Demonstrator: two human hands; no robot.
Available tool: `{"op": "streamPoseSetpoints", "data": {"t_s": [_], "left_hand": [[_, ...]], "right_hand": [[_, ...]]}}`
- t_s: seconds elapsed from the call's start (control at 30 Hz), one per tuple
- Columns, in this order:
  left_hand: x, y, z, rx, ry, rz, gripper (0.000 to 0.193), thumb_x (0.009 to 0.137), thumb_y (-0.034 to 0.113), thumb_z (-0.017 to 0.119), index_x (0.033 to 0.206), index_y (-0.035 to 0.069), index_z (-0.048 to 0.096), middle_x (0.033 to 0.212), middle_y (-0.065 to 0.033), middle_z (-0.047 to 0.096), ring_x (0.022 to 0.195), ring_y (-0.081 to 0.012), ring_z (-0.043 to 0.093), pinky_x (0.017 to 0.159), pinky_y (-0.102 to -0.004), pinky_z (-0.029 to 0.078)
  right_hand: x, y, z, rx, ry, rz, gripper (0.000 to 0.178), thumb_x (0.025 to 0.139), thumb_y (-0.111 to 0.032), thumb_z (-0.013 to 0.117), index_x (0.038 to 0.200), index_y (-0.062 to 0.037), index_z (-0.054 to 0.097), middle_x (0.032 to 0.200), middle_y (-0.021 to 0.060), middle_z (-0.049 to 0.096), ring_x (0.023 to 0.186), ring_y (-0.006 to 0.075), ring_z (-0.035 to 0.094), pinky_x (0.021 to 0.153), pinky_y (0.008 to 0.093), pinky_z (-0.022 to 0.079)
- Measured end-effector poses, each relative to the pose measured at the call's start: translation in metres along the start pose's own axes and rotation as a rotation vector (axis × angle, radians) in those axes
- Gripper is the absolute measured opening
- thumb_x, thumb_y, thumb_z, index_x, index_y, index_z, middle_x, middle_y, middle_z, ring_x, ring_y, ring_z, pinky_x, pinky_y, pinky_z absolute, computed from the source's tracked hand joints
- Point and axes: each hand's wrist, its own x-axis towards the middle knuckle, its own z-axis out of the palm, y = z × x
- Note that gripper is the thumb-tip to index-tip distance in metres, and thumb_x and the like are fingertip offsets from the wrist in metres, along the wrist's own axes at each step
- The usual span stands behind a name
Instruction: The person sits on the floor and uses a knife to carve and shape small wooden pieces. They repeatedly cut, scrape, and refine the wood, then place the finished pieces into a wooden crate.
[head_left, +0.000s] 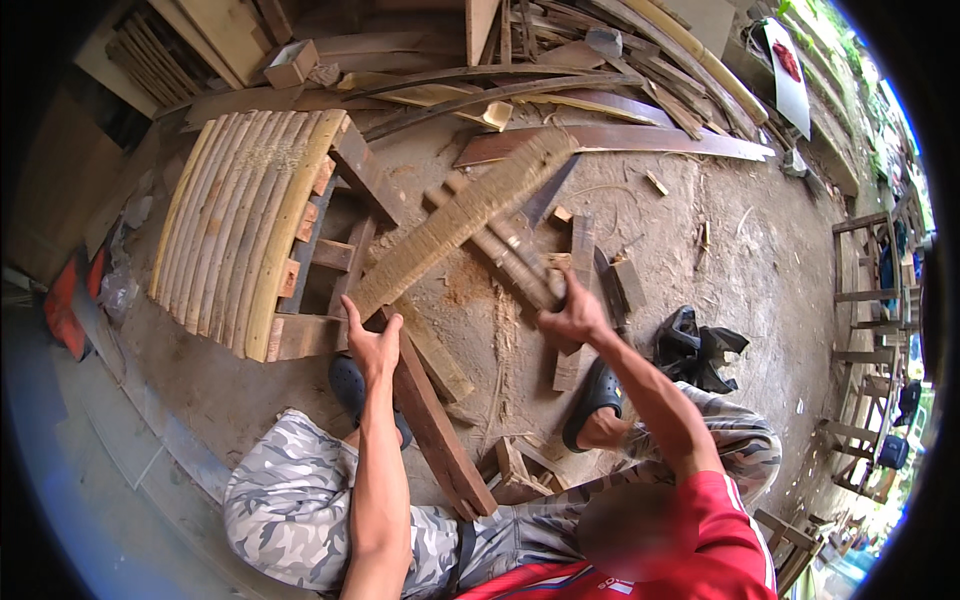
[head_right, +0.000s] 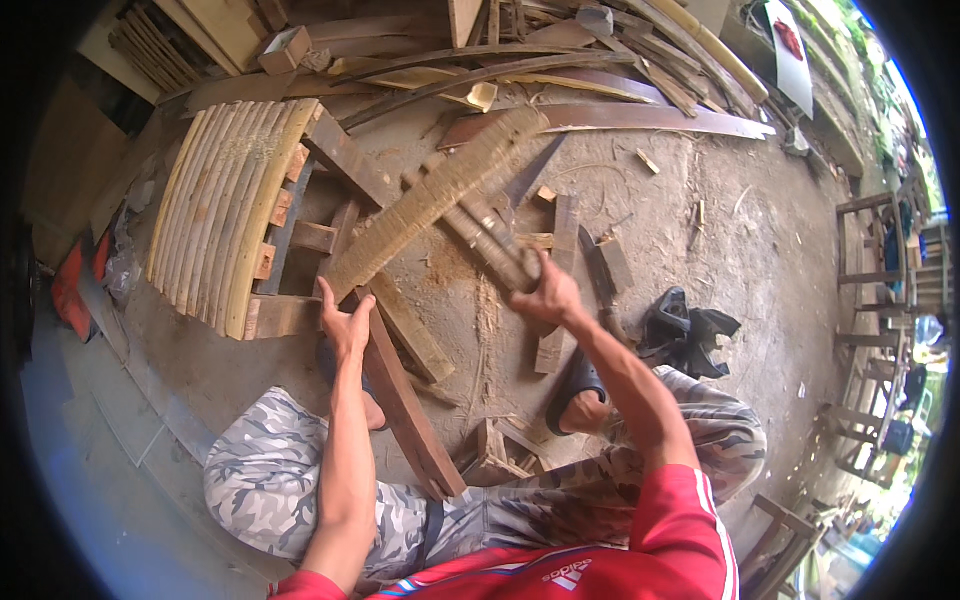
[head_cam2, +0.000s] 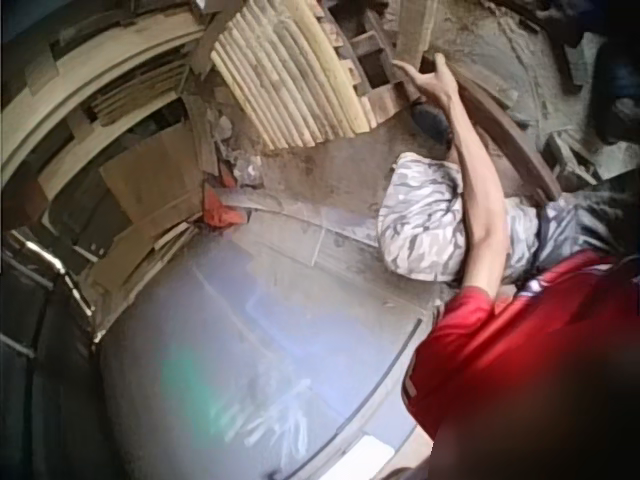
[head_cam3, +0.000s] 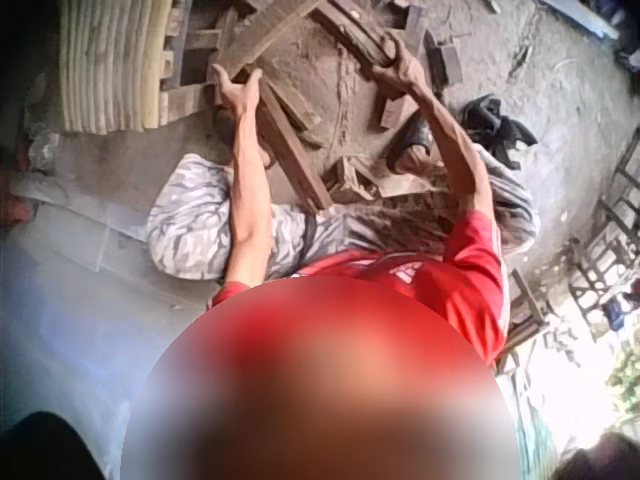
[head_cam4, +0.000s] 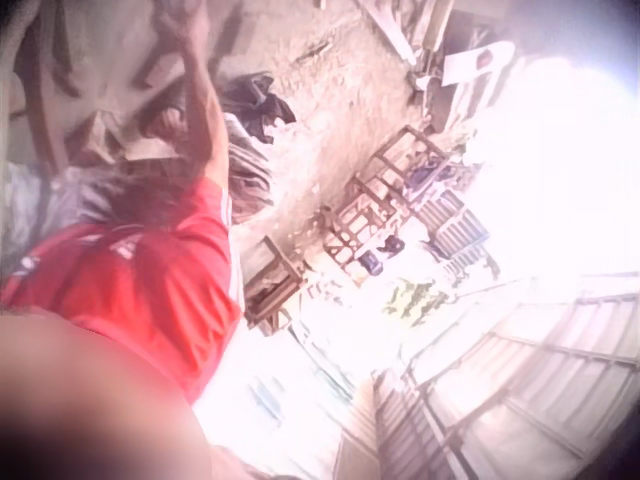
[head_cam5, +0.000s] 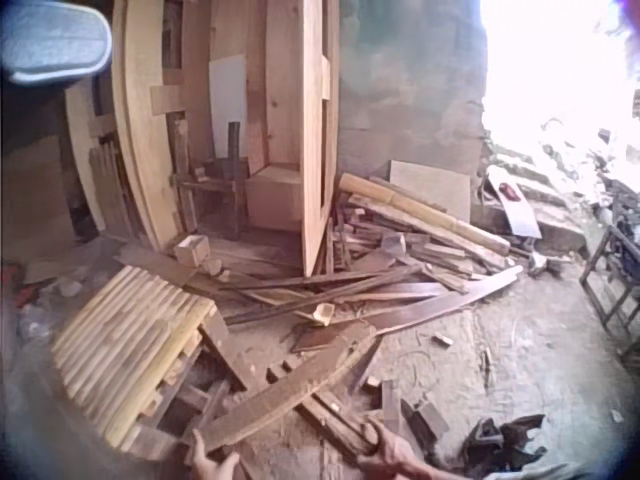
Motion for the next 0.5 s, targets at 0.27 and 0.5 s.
{"op": "streamPoseSetpoints", "data": {"t_s": [0.27, 0.5], "left_hand": [[-0.003, 0.015, 0.014, -0.209, -0.045, -0.076, 0.103, 0.073, 0.013, 0.08, 0.155, -0.006, 0.021, 0.148, -0.0287, 0.046, 0.134, -0.0315, 0.05, 0.112, -0.0338, 0.037], [0.0, -0.007, 0.011, -0.19, -0.014, -0.079, 0.102, 0.074, 0.011, 0.079, 0.155, -0.007, 0.021, 0.148, -0.0268, 0.046, 0.134, -0.0306, 0.049, 0.114, -0.0333, 0.035]], "right_hand": [[0.031, 0.063, -0.136, -0.398, 0.442, 0.264, 0.108, 0.071, -0.039, 0.078, 0.159, -0.0118, 0.02, 0.126, 0.0269, 0.06, 0.109, 0.0404, 0.063, 0.092, 0.0477, 0.052], [0.07, 0.133, -0.169, -0.663, 0.476, 0.41, 0.103, 0.071, -0.04, 0.083, 0.155, -0.0154, 0.029, 0.121, 0.0228, 0.06, 0.114, 0.0384, 0.06, 0.09, 0.0493, 0.051]]}}
